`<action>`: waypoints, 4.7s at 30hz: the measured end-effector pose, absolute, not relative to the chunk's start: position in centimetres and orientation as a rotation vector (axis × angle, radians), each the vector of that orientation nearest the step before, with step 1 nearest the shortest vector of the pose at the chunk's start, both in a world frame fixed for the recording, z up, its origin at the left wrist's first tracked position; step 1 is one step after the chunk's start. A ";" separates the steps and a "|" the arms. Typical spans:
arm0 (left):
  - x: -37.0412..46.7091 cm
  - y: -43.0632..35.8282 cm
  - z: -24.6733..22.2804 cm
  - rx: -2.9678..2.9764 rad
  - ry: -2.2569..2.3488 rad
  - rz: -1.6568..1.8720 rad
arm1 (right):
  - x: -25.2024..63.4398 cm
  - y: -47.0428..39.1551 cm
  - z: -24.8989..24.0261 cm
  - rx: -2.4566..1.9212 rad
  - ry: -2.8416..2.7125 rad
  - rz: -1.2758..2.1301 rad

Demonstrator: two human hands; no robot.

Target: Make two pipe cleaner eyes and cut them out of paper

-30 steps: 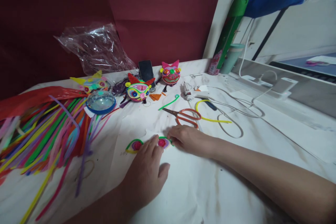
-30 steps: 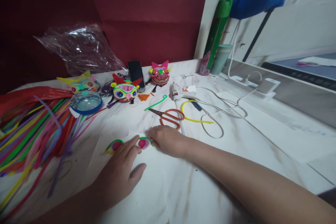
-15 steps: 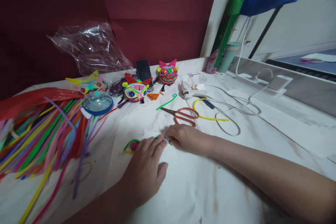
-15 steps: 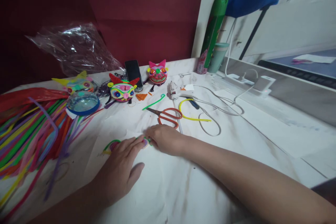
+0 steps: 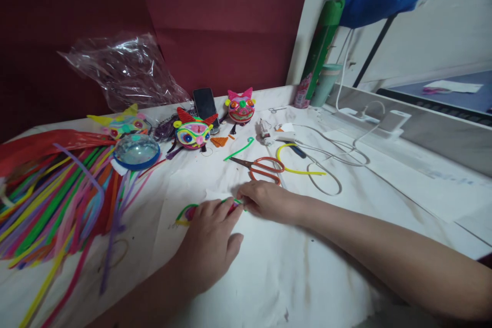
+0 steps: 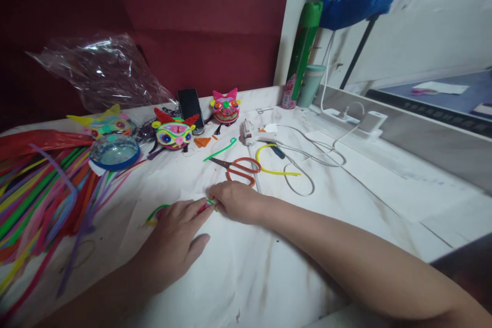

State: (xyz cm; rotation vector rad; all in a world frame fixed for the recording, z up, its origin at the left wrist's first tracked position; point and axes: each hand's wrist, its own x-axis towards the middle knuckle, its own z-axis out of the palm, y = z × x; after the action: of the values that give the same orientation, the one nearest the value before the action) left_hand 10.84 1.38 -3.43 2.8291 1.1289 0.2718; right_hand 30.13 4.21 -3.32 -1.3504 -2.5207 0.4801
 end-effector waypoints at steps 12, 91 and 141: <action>11.1 1.5 -3.5 2.850 1.182 0.302 | 36.6 6.6 2.0 -1.438 -1.800 0.274; 11.2 2.3 -3.7 2.927 1.058 0.222 | 38.8 -5.0 -4.1 -1.336 -2.245 0.725; 11.2 1.9 -3.3 2.887 1.100 0.226 | 37.0 -4.9 -3.1 -1.340 -2.261 0.704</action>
State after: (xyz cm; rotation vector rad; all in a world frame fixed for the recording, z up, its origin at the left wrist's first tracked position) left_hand 11.17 1.88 -3.34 2.8873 1.1002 0.2255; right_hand 37.02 -4.90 -3.14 -1.3397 -2.2615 0.7036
